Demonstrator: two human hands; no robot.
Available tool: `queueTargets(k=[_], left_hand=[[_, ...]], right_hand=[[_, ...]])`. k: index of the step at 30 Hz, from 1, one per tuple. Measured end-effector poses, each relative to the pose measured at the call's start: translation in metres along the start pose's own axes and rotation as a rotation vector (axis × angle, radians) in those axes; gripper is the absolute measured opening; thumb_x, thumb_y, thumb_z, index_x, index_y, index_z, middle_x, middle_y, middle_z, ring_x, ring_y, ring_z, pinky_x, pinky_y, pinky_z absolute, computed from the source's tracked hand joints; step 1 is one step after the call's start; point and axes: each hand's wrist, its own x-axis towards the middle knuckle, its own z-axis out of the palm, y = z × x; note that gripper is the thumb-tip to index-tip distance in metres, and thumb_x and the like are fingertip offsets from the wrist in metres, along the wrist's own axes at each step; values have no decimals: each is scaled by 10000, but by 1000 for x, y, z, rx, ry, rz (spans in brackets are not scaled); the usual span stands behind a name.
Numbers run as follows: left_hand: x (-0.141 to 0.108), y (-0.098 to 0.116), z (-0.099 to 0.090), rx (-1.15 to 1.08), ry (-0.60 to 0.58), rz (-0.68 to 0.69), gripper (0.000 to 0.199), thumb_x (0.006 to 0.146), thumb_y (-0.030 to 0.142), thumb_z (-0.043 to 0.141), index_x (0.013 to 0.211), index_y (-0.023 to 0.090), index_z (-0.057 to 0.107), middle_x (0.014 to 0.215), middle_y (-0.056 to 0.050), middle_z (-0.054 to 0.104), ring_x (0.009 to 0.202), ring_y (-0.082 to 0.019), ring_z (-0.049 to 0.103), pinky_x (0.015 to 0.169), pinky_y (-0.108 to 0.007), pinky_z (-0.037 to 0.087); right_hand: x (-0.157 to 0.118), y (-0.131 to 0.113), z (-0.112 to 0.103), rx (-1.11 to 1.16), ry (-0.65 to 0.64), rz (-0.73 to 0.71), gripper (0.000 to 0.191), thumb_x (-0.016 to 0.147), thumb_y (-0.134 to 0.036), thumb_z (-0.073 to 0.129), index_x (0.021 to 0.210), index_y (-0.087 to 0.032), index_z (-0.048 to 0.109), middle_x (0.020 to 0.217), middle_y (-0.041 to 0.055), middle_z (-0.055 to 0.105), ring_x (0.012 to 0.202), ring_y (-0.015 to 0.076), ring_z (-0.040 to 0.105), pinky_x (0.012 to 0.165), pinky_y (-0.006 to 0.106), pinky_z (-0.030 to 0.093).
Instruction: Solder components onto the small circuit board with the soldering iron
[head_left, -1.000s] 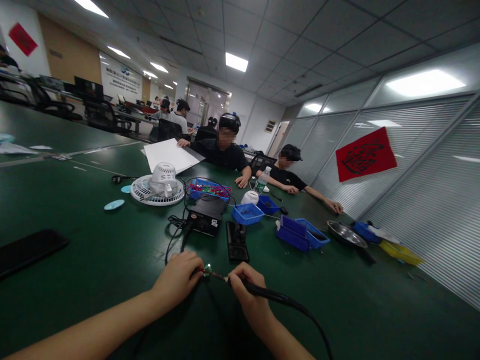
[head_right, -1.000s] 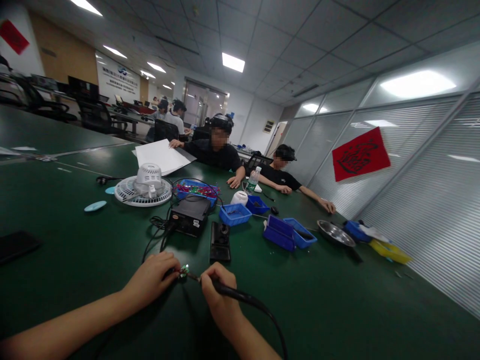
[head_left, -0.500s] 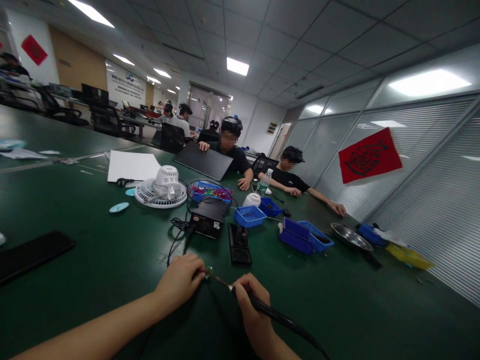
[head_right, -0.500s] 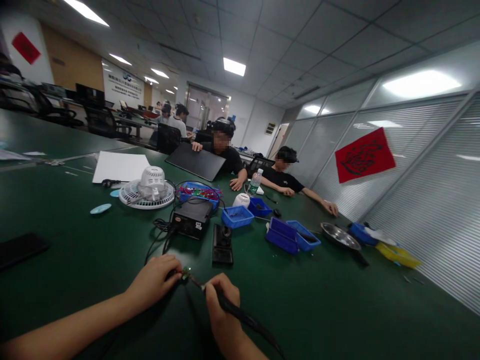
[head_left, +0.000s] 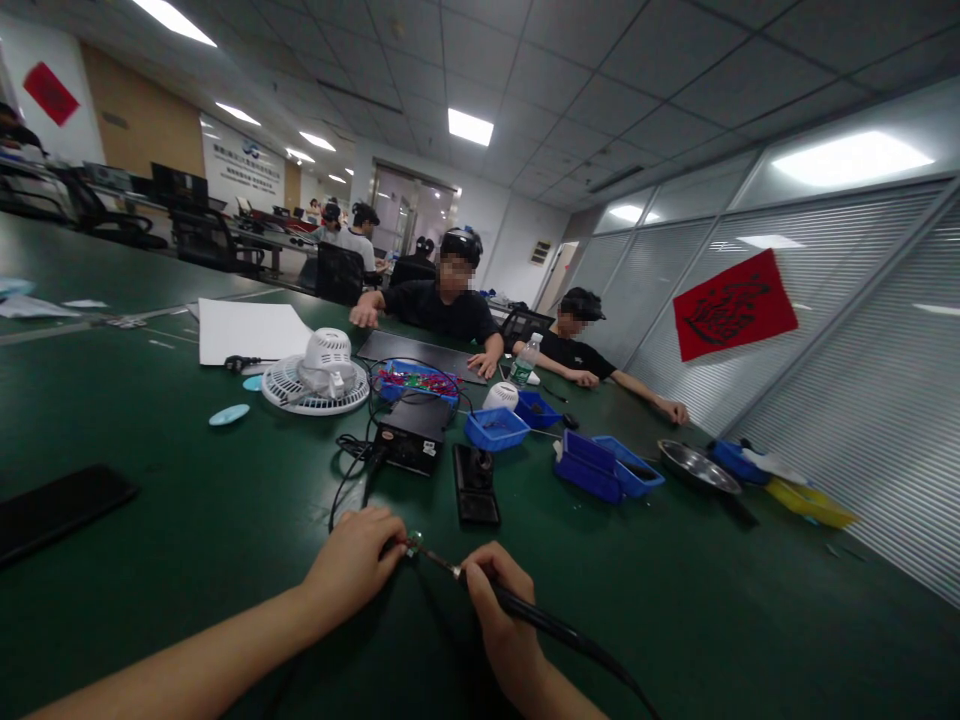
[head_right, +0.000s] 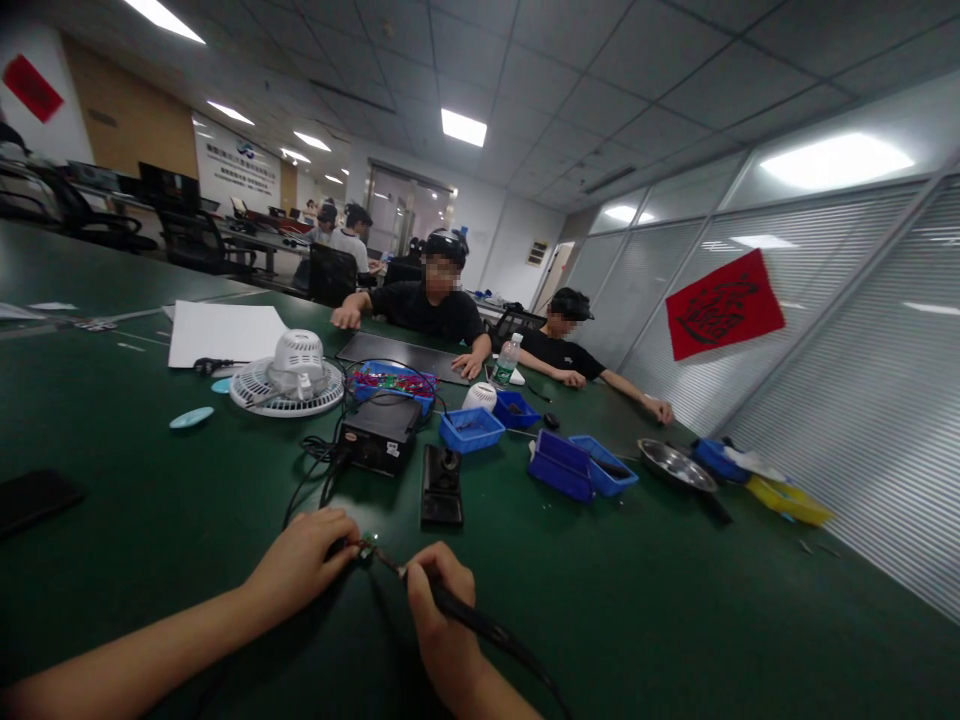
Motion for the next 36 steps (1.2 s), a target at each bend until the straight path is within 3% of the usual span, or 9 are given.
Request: queueTargets(k=[12, 22, 36], left_hand=[[-1, 0, 0, 0, -17, 4, 140, 851, 257, 504, 804, 220, 630, 873, -8, 648, 907, -185, 566, 761, -294, 332], [1, 1, -1, 19, -19, -7, 149, 863, 244, 469, 825, 214, 610, 883, -13, 640, 902, -179, 559, 763, -296, 333], [0, -1, 1, 1, -11, 21, 152, 868, 254, 477, 827, 226, 621, 879, -1, 640, 911, -179, 561, 761, -297, 323]], right_hand=[[-1, 5, 4, 31, 44, 126, 251, 851, -279, 515, 614, -196, 516, 518, -48, 491, 479, 123, 475, 488, 226, 364], [-6, 6, 4, -2, 87, 22, 261, 884, -281, 500, 648, -191, 565, 597, -21, 558, 570, 146, 554, 564, 233, 420], [0, -3, 3, 13, 30, 41, 255, 861, -273, 511, 623, -191, 552, 592, -18, 562, 572, 149, 555, 574, 236, 422]])
